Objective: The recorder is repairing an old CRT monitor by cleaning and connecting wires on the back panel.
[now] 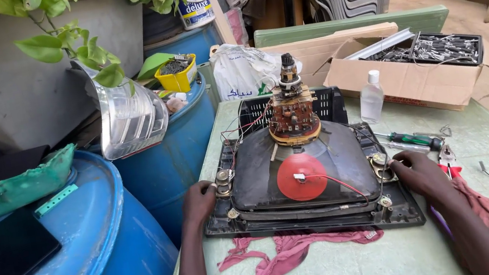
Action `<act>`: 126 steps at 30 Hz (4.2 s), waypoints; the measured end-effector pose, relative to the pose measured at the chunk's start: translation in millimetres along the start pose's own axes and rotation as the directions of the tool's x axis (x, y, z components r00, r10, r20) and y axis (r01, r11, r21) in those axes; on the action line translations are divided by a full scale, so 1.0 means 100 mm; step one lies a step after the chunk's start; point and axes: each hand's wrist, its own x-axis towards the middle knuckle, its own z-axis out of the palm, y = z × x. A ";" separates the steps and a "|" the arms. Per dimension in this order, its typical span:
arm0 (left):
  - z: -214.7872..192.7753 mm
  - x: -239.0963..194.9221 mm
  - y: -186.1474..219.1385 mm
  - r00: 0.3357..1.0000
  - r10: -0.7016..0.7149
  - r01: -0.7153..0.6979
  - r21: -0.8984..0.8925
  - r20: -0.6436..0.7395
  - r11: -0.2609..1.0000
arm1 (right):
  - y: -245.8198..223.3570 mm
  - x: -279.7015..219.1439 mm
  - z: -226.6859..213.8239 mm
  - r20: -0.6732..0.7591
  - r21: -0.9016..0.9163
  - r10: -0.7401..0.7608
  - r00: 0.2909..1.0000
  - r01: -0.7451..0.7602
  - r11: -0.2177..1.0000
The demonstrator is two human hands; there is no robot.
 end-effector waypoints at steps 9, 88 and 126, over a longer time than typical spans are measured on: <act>0.08 0.01 -0.09 0.999 -0.048 0.049 0.252 -0.008 0.967 | 0.34 0.33 0.25 0.175 -0.063 0.311 0.934 -0.304 0.950; -0.67 -1.74 1.32 0.869 0.189 -0.247 -0.071 -0.457 0.966 | -1.56 -1.87 -0.40 0.281 -0.323 0.408 0.869 -0.315 0.892; 0.07 -2.65 1.28 0.962 0.265 -0.264 0.022 -0.061 0.964 | -1.45 -1.42 -0.33 0.048 0.042 -0.450 0.892 0.448 0.893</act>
